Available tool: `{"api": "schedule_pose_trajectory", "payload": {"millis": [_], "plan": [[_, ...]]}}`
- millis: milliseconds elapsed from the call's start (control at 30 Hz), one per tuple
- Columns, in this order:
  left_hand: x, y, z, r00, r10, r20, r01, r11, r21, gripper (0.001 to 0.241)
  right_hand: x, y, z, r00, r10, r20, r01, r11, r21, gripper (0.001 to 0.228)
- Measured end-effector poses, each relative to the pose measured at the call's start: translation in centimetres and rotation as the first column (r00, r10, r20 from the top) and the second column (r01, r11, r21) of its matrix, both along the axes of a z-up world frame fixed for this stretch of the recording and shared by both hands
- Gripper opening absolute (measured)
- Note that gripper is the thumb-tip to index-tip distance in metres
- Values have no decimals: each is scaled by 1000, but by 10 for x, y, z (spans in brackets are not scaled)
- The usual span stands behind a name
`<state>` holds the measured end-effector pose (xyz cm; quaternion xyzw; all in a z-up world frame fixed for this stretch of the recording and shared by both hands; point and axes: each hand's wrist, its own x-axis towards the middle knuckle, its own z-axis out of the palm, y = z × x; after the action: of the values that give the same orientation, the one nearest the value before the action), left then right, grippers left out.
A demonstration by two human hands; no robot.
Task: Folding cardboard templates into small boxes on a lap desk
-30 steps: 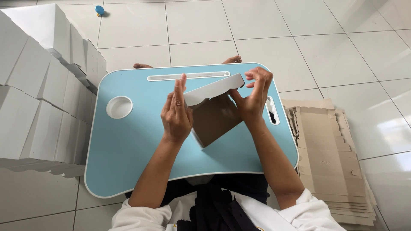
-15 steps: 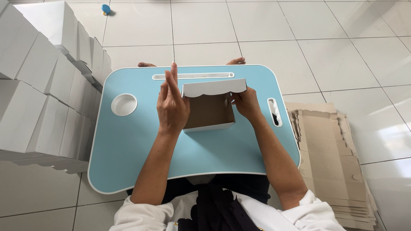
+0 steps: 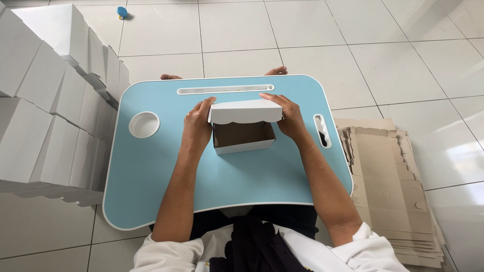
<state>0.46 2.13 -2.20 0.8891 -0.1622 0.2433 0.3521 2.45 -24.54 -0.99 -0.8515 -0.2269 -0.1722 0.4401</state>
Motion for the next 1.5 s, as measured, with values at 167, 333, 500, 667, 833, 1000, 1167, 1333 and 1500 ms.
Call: {"api": "schedule_pose_trajectory", "payload": {"millis": [167, 333, 500, 667, 833, 1000, 1167, 1333, 1500], "plan": [[4, 15, 7, 997, 38, 61, -52, 964, 262, 54, 3, -2, -7, 999, -2, -41, 2, 1000, -9, 34], [10, 25, 7, 996, 46, 71, -70, 917, 394, 52, 3, -7, -8, 998, -19, -53, 16, 998, -60, 36], [13, 25, -3, 999, 45, -16, -34, 905, 423, 58, 13, -16, -25, 998, -42, -35, 37, 990, -134, 48], [4, 21, 11, 995, 96, 5, -88, 892, 443, 59, 14, -19, -27, 999, -44, -23, 40, 984, -172, 54], [6, 12, 9, 968, 175, 180, -215, 947, 237, 53, 0, -8, -3, 992, -128, 25, 129, 990, -63, 41], [-6, -15, 2, 937, -271, -218, 105, 817, -567, 64, -25, 8, 28, 995, 49, -91, -55, 996, -69, 71], [-13, -25, 4, 876, -365, -314, 5, 659, -752, 67, -25, 21, 9, 992, 28, -127, -63, 957, -283, 71], [-15, -25, 5, 838, -434, -332, -105, 468, -878, 69, -22, 23, 3, 990, -9, -138, -42, 931, -361, 73], [2, -20, -16, 833, -368, -413, -116, 614, -781, 62, -22, 24, -2, 992, -29, -122, -20, 924, -381, 70]]}}
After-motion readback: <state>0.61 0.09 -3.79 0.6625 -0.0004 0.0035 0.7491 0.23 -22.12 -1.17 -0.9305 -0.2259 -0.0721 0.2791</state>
